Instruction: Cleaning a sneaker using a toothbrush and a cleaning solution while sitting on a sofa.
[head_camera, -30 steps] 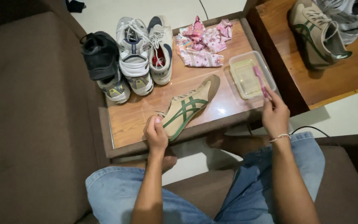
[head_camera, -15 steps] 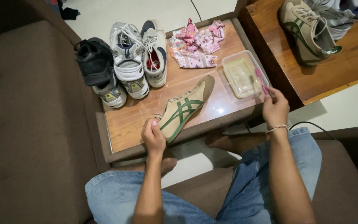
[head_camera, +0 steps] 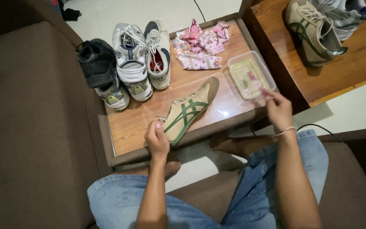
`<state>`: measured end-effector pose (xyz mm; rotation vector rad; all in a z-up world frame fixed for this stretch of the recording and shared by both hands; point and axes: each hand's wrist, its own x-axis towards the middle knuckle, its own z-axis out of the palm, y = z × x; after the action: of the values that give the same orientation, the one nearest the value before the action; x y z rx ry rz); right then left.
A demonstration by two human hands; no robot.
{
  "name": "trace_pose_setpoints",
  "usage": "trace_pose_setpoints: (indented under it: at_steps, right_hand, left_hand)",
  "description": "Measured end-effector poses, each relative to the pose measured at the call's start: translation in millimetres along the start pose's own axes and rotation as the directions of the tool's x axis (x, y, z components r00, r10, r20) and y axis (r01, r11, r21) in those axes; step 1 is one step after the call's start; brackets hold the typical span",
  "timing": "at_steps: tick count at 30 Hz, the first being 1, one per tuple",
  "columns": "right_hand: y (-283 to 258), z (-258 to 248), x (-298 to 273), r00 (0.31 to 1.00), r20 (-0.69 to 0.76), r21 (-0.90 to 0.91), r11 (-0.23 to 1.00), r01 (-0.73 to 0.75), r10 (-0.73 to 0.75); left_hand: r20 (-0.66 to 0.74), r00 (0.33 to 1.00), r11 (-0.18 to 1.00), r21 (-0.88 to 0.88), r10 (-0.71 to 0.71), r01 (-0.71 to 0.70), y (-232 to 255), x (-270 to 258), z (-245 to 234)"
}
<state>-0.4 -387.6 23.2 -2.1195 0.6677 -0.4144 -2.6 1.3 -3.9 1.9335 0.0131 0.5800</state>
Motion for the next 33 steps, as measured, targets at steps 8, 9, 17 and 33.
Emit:
trace_pose_setpoints:
  at_steps: [8, 9, 17, 33]
  right_hand:
    - [-11, -2, -6, 0.995, 0.092, 0.049, 0.998, 0.038, -0.043]
    - [-9, -2, -5, 0.996, 0.073, 0.031, 0.999, 0.043, -0.045]
    - [-36, -1, -23, 0.994, 0.03, 0.108, 0.989, 0.099, -0.103]
    - [-74, 22, -95, 0.732, 0.422, 0.231, 0.844, 0.484, -0.535]
  left_hand:
    - [0.001, 1.0, 1.0, 0.0, 0.015, -0.015, -3, -1, 1]
    - [-0.005, 1.0, 1.0, -0.005, 0.015, -0.015, -4, -1, 2]
    - [-0.009, 1.0, 1.0, 0.005, 0.028, -0.028, 3, 1, 0]
    - [-0.014, 1.0, 1.0, -0.004, 0.02, -0.02, 2, 3, 1]
